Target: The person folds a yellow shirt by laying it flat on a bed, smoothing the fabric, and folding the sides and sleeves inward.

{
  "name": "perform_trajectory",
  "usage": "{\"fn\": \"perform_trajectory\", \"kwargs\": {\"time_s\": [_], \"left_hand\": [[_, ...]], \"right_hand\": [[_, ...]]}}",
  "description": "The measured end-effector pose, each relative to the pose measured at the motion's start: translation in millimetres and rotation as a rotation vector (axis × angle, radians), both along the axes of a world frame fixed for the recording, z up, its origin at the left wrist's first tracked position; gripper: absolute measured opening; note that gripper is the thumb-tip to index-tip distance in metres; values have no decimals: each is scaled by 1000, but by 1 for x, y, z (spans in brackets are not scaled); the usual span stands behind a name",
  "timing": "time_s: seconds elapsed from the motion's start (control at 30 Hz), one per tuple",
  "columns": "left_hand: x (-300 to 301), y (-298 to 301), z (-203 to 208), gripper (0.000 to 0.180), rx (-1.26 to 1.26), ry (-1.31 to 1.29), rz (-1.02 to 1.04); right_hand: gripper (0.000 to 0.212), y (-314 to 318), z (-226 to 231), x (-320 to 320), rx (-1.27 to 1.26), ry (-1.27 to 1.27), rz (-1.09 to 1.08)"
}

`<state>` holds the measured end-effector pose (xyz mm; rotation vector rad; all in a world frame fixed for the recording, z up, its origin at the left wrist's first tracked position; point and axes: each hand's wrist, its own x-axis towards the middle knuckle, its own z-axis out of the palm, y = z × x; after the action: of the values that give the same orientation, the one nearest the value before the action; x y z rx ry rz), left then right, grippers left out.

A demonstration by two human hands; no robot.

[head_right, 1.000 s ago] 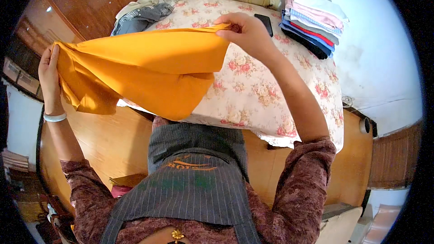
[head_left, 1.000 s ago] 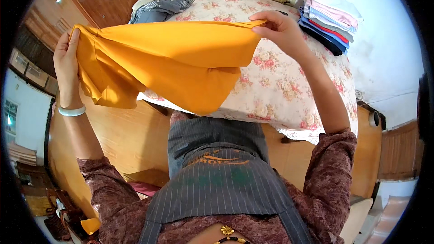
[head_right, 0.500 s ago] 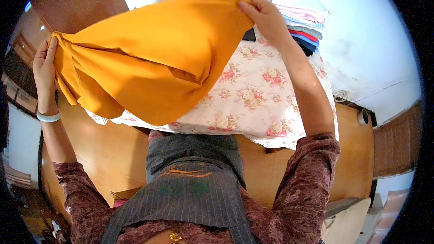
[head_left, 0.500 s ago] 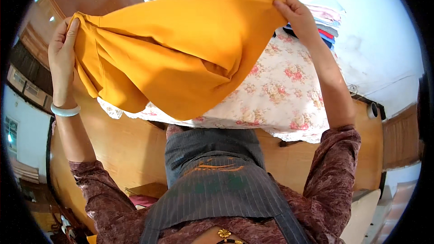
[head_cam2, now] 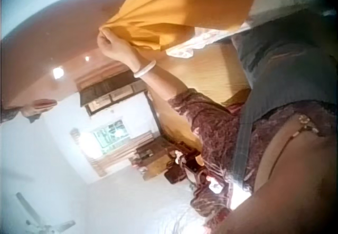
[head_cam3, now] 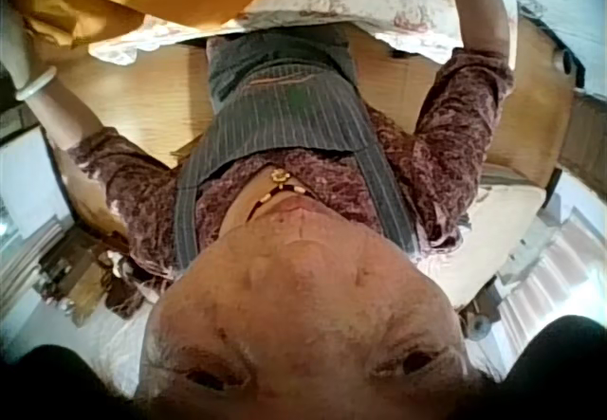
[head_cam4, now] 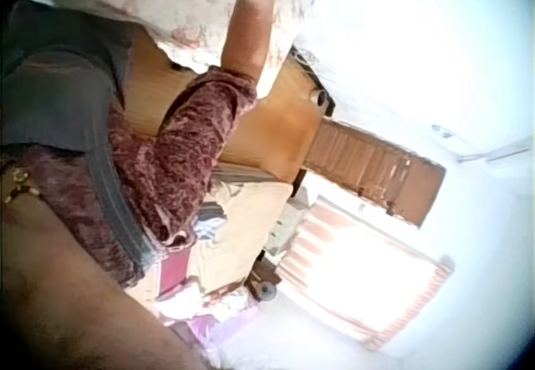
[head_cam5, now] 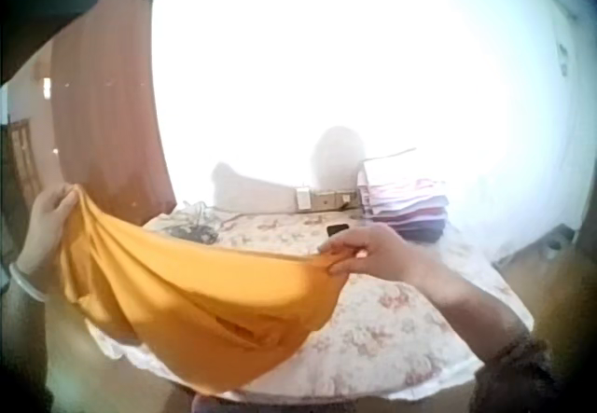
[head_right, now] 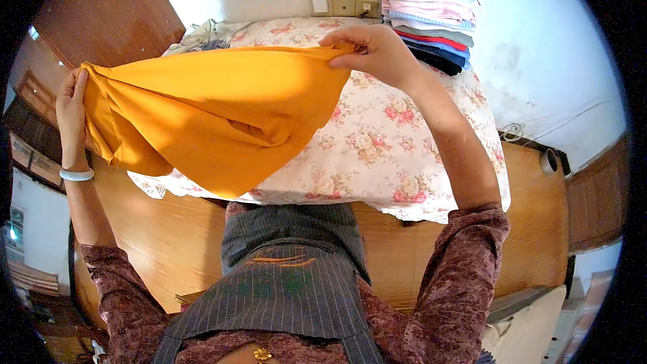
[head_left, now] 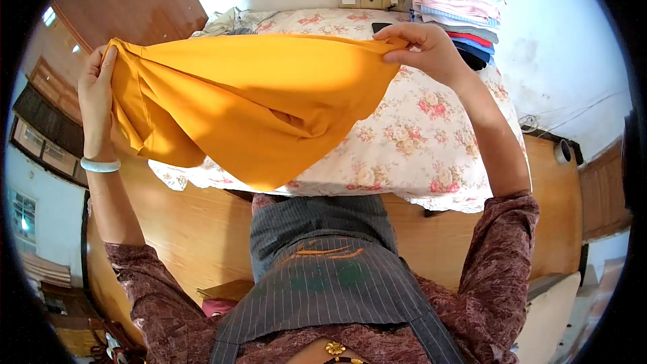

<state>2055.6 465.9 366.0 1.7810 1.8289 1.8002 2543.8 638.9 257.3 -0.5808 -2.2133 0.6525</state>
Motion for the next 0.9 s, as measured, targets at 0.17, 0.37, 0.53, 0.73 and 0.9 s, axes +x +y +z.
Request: {"fn": "perform_trajectory", "kwargs": {"time_s": [0.17,0.37,0.53,0.73,0.9], "left_hand": [[8,0,5,25,22,26,-13],[20,3,14,26,14,92,-2],[35,11,19,27,12,181,-61],[50,33,32,32,-31,218,-117],[135,51,22,20,-72,184,-148]], "right_hand": [[15,6,6,3,-141,65,-46],[24,33,24,15,-247,208,-51],[28,49,38,27,-235,392,23],[28,83,46,42,-177,187,-193],[30,118,40,68,45,159,-515]]}}
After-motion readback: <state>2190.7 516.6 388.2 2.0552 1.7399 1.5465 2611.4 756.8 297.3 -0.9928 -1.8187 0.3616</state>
